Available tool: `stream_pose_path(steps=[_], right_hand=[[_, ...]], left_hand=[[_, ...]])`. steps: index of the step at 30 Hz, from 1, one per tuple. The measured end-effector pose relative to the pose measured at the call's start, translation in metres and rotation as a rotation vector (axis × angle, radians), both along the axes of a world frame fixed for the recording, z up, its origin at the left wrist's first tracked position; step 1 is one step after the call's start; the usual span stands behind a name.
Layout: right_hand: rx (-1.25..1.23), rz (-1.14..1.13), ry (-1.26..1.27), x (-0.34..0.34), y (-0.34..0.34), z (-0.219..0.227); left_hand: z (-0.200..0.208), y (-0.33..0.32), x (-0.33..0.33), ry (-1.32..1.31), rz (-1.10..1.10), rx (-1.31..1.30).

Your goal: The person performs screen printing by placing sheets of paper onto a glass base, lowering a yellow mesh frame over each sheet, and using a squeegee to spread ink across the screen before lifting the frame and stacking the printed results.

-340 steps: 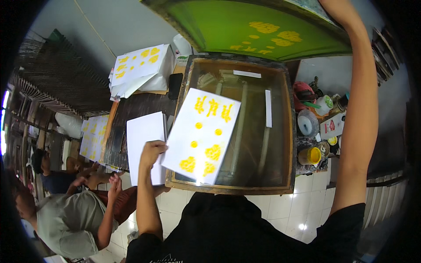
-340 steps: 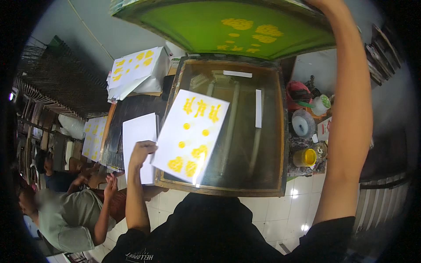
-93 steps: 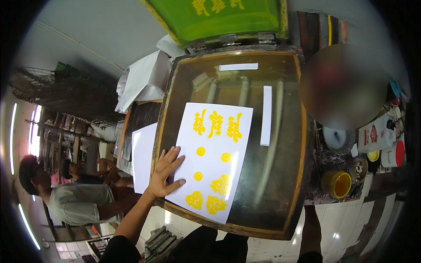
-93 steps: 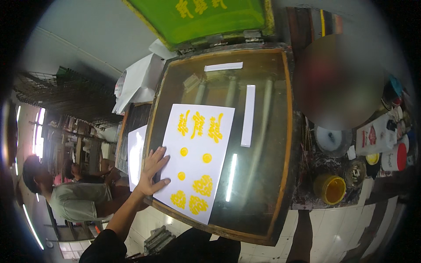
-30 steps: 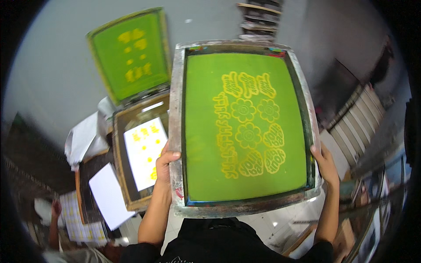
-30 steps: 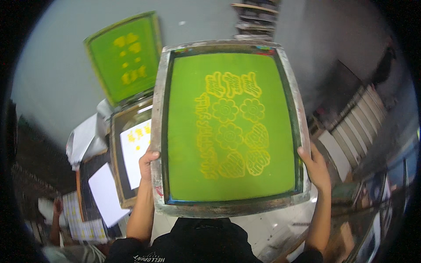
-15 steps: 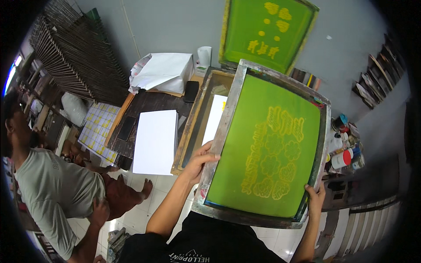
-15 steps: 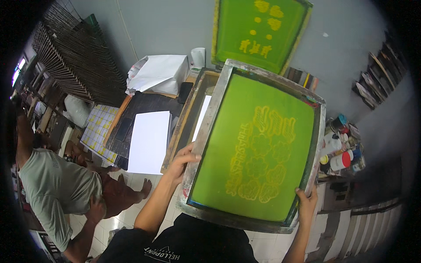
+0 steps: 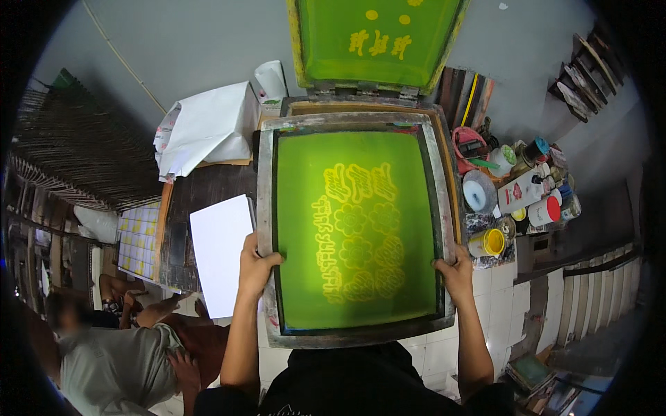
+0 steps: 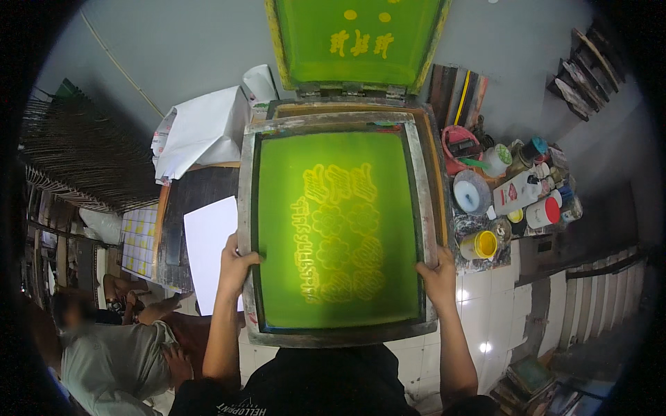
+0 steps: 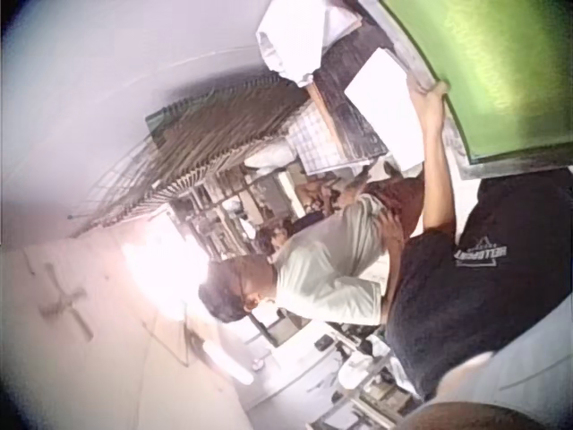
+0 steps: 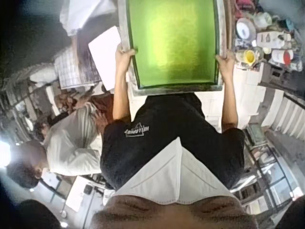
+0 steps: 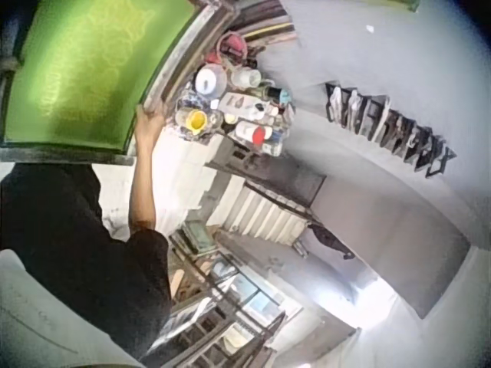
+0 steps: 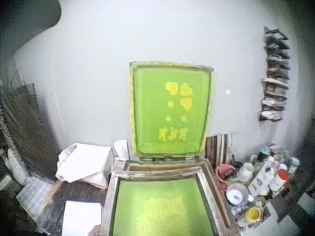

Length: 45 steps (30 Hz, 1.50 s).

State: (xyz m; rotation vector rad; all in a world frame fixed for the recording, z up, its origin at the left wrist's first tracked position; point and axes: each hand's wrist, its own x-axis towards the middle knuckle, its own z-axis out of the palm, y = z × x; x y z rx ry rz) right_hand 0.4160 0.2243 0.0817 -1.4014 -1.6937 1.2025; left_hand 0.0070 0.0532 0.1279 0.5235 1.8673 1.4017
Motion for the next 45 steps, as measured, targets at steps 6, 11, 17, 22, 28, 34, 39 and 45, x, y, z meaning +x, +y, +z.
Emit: stream_pose_path(steps=[6, 11, 17, 22, 28, 34, 39, 45], right_hand=[[-0.075, 0.017, -0.079, -0.006, 0.015, 0.002], [-0.036, 0.04, -0.177, -0.014, 0.023, 0.009], [-0.078, 0.033, -0.189, -0.022, 0.024, 0.022], [-0.073, 0.011, -0.161, -0.023, 0.022, 0.02], [-0.02, 0.052, -0.355, -0.025, 0.023, 0.027], [-0.099, 0.005, -0.304, -0.038, 0.045, 0.038], [0.06, 0.052, -0.26, -0.05, 0.077, 0.03], [0.04, 0.07, -0.196, -0.061, 0.087, 0.026]], left_hand=[[-0.001, 0.013, -0.003, 0.124, 0.005, -0.076], [0.002, 0.015, -0.003, 0.077, 0.041, -0.114], [0.008, 0.023, -0.003, 0.12, 0.031, -0.148], [0.011, 0.024, 0.0, 0.154, 0.018, -0.186], [0.008, 0.024, -0.002, 0.169, -0.012, -0.205], [0.012, 0.041, -0.008, 0.137, -0.037, -0.2], [0.011, 0.076, -0.018, 0.122, -0.021, -0.06], [0.019, 0.094, -0.03, 0.059, -0.041, -0.072]])
